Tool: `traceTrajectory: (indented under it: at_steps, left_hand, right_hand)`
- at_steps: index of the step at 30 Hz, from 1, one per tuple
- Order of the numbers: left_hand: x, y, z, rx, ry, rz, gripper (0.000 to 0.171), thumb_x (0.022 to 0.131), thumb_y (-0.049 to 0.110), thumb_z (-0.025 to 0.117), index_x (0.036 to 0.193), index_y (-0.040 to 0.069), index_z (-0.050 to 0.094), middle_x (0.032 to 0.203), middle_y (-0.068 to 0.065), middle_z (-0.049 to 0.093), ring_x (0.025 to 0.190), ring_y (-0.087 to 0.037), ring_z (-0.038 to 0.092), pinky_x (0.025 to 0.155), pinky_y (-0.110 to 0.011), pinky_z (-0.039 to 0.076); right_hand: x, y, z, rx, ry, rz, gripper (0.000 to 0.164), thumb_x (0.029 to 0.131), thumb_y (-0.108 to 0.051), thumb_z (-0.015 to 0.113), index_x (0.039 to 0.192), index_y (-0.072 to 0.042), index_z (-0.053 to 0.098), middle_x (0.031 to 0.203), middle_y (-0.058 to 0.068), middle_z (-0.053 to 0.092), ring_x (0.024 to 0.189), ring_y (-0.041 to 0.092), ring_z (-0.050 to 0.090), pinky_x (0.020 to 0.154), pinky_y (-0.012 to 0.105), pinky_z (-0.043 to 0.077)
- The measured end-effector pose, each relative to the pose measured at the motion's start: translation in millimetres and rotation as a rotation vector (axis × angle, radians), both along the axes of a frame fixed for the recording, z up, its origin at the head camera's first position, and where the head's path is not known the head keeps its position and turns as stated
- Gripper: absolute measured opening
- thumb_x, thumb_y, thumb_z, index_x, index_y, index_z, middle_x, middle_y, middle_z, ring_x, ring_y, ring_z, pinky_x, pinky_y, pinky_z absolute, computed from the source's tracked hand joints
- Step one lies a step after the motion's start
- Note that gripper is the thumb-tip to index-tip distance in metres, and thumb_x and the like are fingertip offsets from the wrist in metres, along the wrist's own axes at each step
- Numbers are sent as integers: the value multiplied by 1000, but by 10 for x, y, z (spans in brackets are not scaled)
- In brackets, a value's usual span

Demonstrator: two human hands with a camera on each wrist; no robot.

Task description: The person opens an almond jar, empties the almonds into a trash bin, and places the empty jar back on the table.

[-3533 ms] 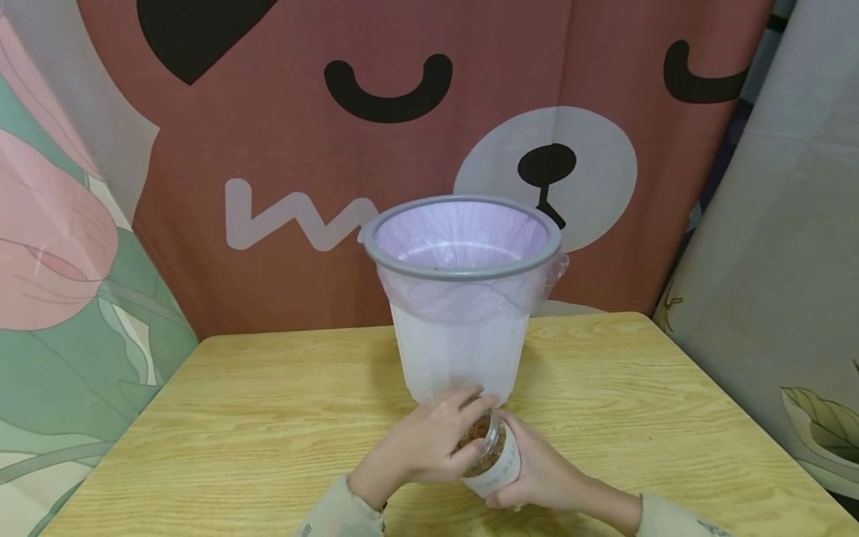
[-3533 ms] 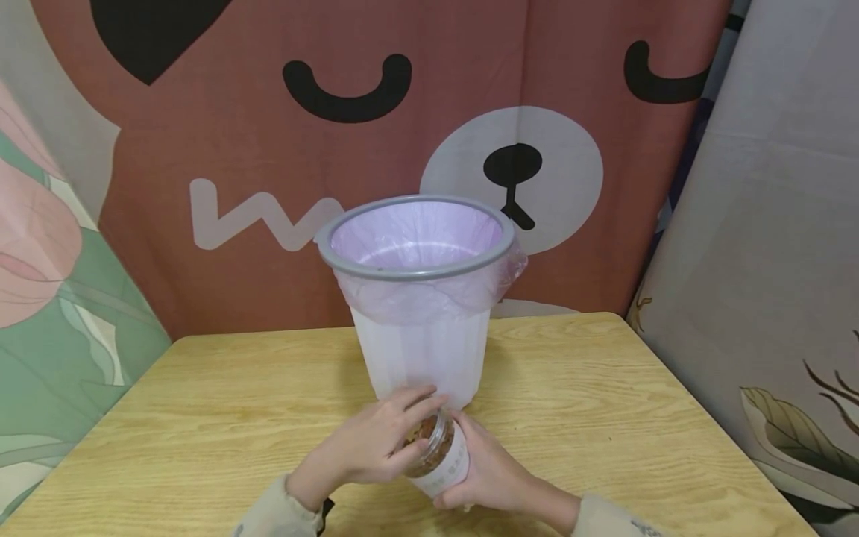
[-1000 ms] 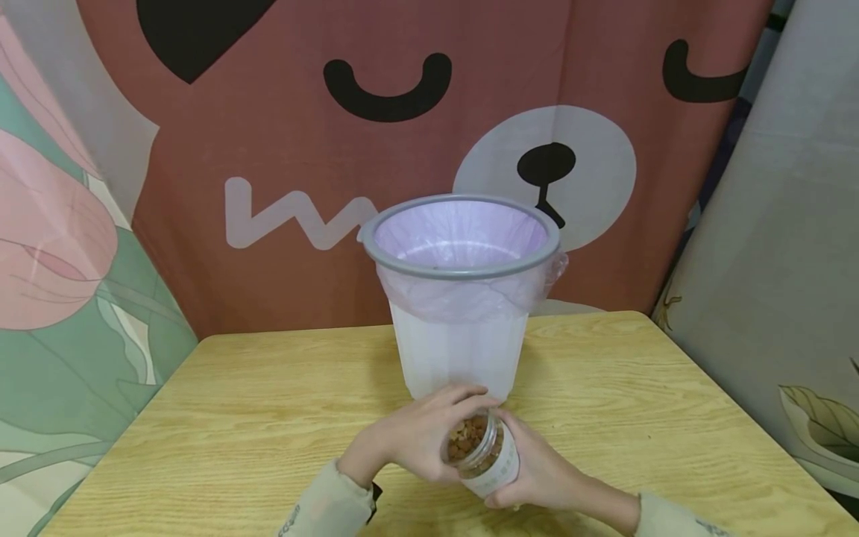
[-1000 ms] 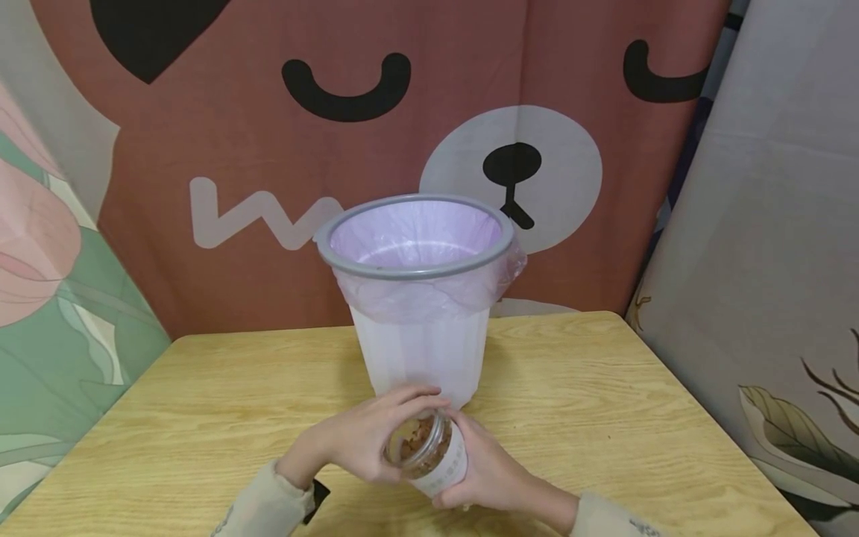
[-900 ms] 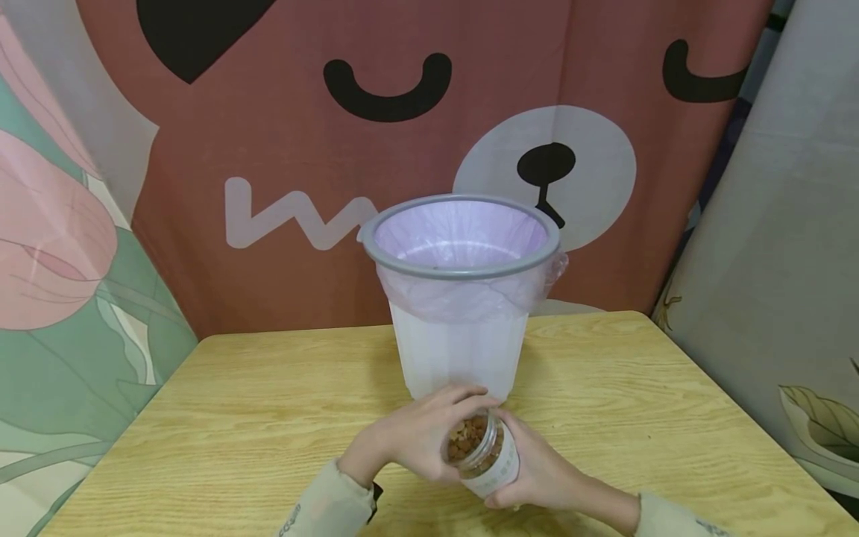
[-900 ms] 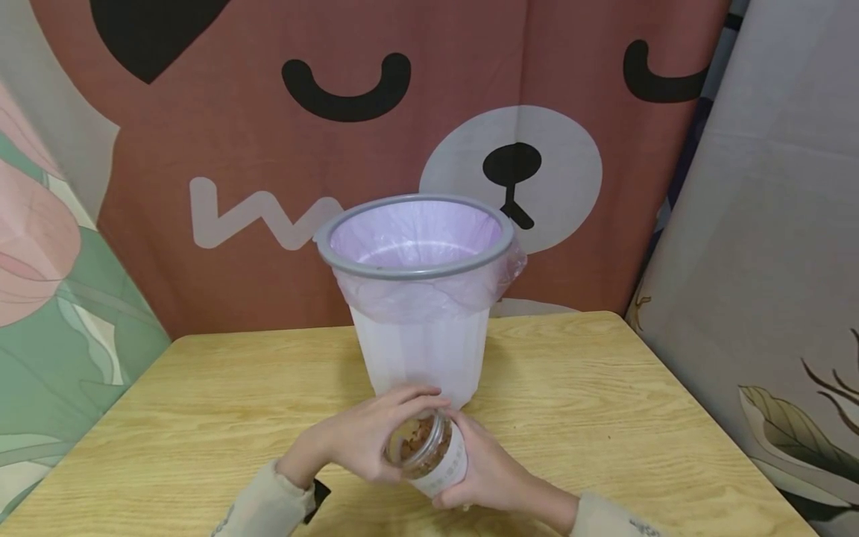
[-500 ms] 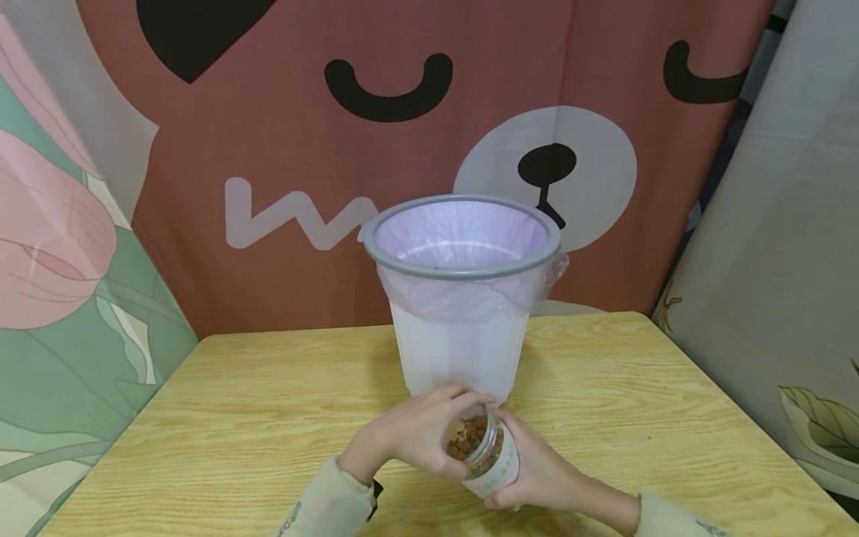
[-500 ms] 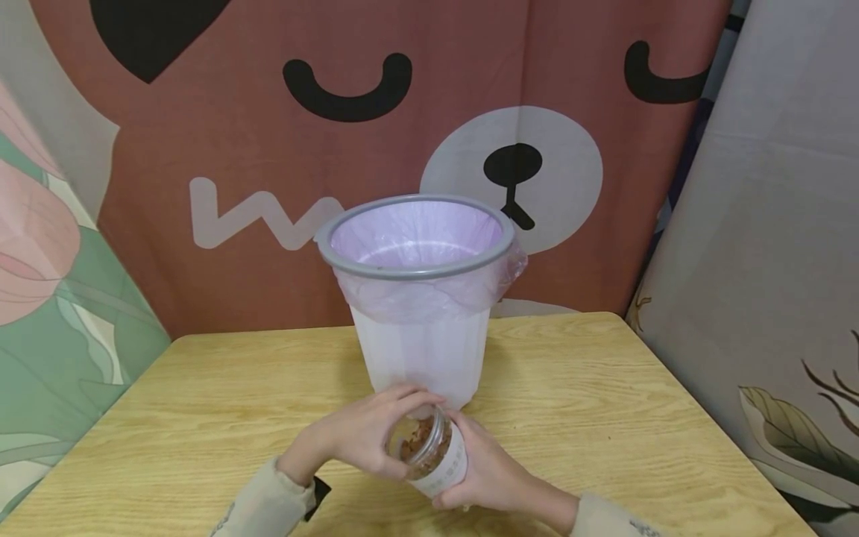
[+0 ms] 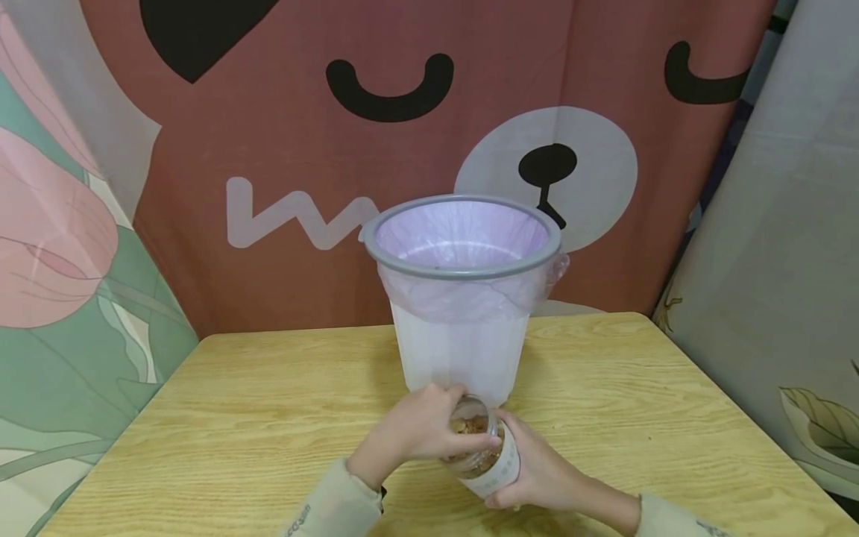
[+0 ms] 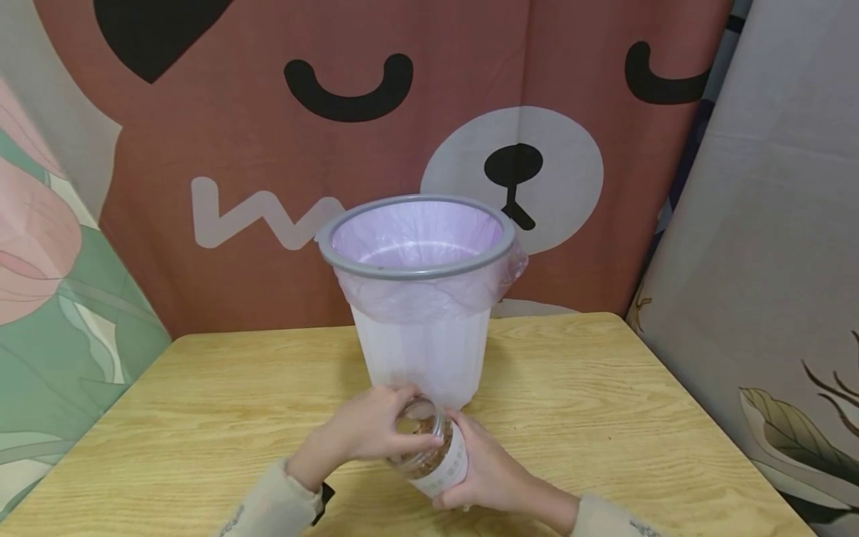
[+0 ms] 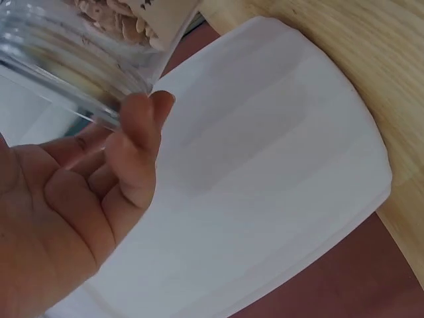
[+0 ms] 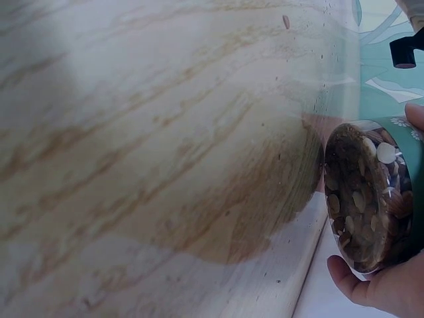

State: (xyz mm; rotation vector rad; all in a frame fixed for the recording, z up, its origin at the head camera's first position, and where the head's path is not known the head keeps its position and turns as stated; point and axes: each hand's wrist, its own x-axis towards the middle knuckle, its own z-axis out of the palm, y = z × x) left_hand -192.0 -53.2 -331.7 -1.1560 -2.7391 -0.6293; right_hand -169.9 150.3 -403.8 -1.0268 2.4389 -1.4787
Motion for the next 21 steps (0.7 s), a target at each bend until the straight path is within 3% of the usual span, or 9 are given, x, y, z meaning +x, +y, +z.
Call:
traceTrajectory:
  at_steps: [6, 12, 21]
  left_hand:
    - [24, 26, -24, 40, -20, 57, 55, 72, 65, 56, 74, 10, 53, 56, 8, 39, 44, -3, 36, 39, -18, 34]
    - [29, 34, -22, 42, -21, 54, 50, 74, 64, 55, 70, 14, 54, 58, 8, 39, 45, -3, 35, 38, -19, 33]
    - [37, 28, -15, 62, -54, 86, 56, 75, 64, 54, 69, 8, 52, 53, 7, 36, 42, -4, 34, 37, -20, 33]
  right_hand:
    - [-2, 4, -1, -20, -17, 20, 93, 65, -19, 79, 137, -14, 20, 114, 1, 50, 94, 15, 55, 79, 30, 45]
    - [-7, 7, -3, -27, -18, 33, 93, 66, -19, 78, 138, -13, 20, 114, 1, 51, 94, 15, 56, 79, 30, 45]
    - [-8, 2, -8, -26, 12, 35, 91, 66, -18, 78, 137, -13, 21, 115, 0, 50, 96, 16, 54, 82, 31, 44]
